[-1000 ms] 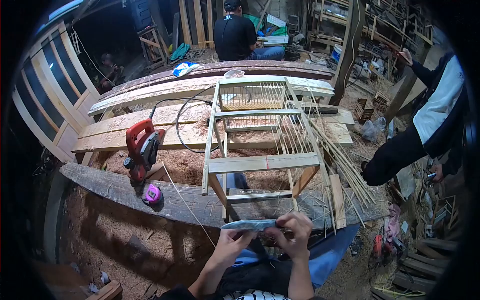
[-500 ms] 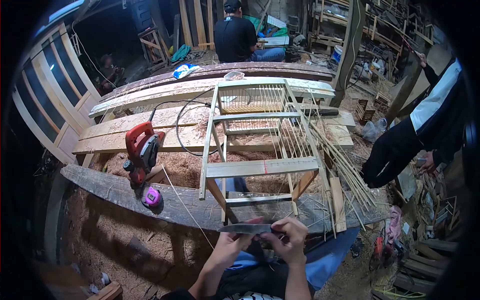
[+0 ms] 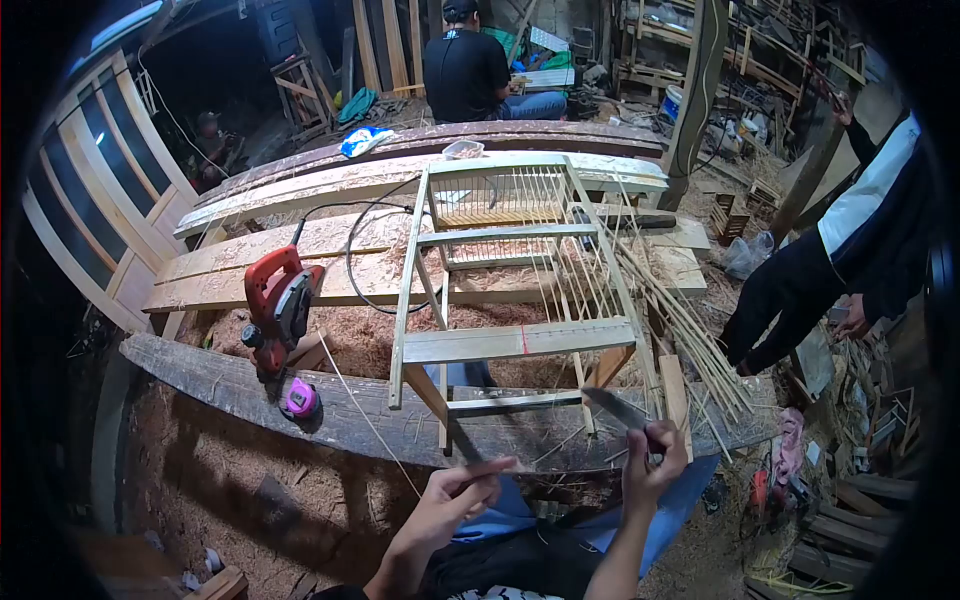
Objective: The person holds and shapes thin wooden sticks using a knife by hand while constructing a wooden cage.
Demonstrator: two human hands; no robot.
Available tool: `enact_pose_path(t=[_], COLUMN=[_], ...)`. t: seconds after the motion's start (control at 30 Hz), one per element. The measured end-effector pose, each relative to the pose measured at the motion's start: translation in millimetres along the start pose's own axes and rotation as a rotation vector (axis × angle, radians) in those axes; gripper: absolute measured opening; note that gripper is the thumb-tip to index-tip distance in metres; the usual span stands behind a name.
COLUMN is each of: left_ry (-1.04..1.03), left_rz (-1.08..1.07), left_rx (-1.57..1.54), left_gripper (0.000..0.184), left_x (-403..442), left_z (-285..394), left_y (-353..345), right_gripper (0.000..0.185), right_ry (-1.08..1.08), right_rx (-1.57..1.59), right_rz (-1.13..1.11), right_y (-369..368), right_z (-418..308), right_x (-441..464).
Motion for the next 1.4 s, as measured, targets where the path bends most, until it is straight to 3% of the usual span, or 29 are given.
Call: enact_pose_path(t=[0.13, 0.27, 0.37, 0.73, 0.83, 0.9, 0.97, 1.07, 1.17, 1.4], left_ry=[-0.046, -0.008, -0.051, -0.162, -0.177, -0.195, -0.124, -0.067, -0.082, -0.139], left_rz=[0.123, 0.108, 0.079, 0.207, 0.257, 0.23, 0.228, 0.191, 0.066, 0.04], left_rx=[-0.011, 0.006, 0.045, 0.323, 0.146, 0.146, 0.105, 0.028, 0.062, 0.275], left_gripper=[0.036, 0.037, 0.035, 0.031, 0.03, 0.03, 0.035, 0.038, 0.041, 0.032], left_x=[13, 23, 25, 20, 17, 11, 12, 22, 26, 27], left_z=[-5, -3, -6, 20, 28, 29, 14, 2, -8, 1], left_y=[3, -9, -11, -9, 4, 11, 19, 5, -9, -26], right_gripper=[0.037, 0.033, 0.033, 0.039, 0.038, 0.035, 0.034, 0.032, 0.03, 0.031], right_ry=[0.133, 0.161, 0.137, 0.193, 0.222, -0.035, -0.017, 0.182, 0.167, 0.19], right_rx=[0.126, 0.217, 0.203, 0.074, 0.019, 0.037, -0.045, 0.047, 0.166, 0.228], right_rz=[-0.184, -0.395, -0.425, -0.344, -0.283, 0.052, 0.034, -0.204, -0.432, -0.353], right_y=[-26, -59, -63, -44, -34, -5, 5, -27, -59, -48], right_z=[-35, -58, -61, -40, -14, 19, 12, -38, -50, -48], right_x=[-14, -18, -19, -8, -13, -11, -10, -10, -21, -15])
Point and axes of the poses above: each hand's wrist, its own x-axis towards the middle knuckle, its own y-axis out of the back of the hand, z = x × y, the point moved 8 cm from there along x, towards the middle knuckle, and after that the axes turned 2 degrees about -z, right-handed, at the moved point
